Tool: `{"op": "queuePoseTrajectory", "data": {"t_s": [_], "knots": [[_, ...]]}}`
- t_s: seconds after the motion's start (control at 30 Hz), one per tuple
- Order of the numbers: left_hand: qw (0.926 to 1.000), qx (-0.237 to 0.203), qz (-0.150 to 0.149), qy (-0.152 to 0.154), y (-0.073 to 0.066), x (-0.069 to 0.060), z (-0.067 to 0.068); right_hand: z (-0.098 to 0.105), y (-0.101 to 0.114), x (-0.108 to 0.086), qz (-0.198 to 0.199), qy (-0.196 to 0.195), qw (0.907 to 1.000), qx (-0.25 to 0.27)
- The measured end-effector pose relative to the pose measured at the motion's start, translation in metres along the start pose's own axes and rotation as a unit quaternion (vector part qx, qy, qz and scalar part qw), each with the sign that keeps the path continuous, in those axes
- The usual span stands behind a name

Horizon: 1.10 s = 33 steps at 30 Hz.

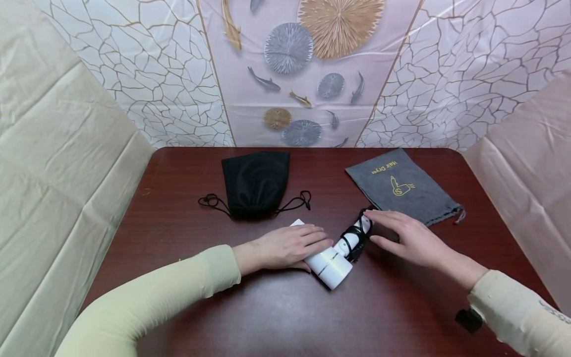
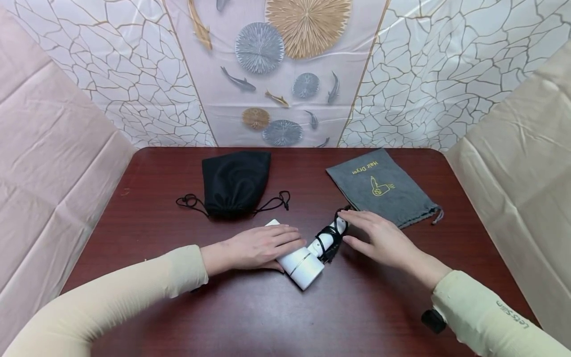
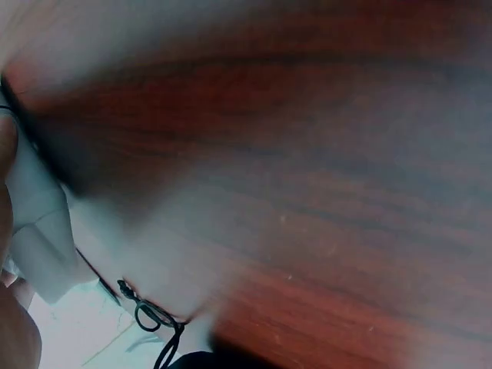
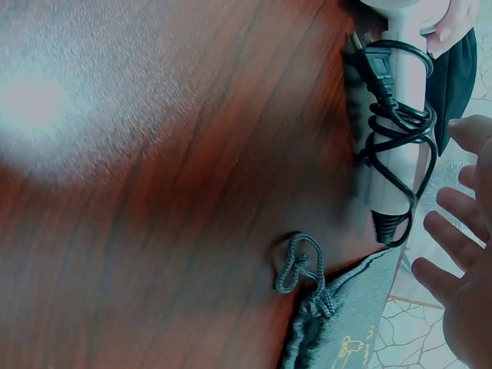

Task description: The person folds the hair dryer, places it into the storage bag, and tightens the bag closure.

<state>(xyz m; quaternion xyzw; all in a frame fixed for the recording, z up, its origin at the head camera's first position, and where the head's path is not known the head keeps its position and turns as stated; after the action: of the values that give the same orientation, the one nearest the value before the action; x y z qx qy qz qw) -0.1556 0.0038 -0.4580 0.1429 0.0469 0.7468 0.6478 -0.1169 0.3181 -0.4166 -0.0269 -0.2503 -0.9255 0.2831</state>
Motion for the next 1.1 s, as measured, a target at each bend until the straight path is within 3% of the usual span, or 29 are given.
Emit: {"op": "queuePoseTrajectory", "data": {"t_s": [0.2, 0.37, 0.47, 0.57, 0.67, 0.77, 0.93, 1.1], "knots": [[0.9988, 0.010, 0.017, -0.045, 0.001, -0.008, 0.007, -0.002, 0.001, -0.003, -0.045, -0.029, 0.9979, 0.036], [0.9961, 0.002, 0.044, -0.076, 0.003, -0.017, 0.015, -0.005, 0.005, 0.001, -0.100, -0.033, 0.9898, 0.096], [0.9946, 0.004, 0.050, -0.091, 0.003, -0.022, 0.019, -0.009, 0.009, 0.008, -0.132, -0.027, 0.9780, 0.160], [0.9935, 0.017, 0.048, -0.102, 0.002, -0.025, 0.022, -0.014, 0.013, 0.018, -0.150, -0.030, 0.9596, 0.236], [0.9916, 0.031, 0.047, -0.117, 0.000, -0.026, 0.025, -0.020, 0.018, 0.027, -0.155, -0.044, 0.9382, 0.307], [0.9890, 0.049, 0.051, -0.130, -0.002, -0.027, 0.029, -0.023, 0.024, 0.035, -0.150, -0.065, 0.9268, 0.338], [0.9840, 0.080, 0.051, -0.151, -0.003, -0.029, 0.036, -0.025, 0.034, 0.045, -0.151, -0.087, 0.9206, 0.349], [0.9798, 0.102, 0.041, -0.167, -0.005, -0.029, 0.039, -0.030, 0.040, 0.056, -0.128, -0.106, 0.9147, 0.368]]}}
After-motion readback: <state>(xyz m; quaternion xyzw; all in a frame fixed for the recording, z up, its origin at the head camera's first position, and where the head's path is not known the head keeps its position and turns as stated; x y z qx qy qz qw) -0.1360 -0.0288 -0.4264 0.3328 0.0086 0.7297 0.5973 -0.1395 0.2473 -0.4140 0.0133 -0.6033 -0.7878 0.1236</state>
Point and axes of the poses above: each hand's wrist, its own x-axis towards the middle knuckle, its own z-axis out of the back of the hand, y = z × x, the point moved 2 cm from there along x, towards the middle knuckle, and after that the axes turned 7 degrees about x, right-handed, at the moved point
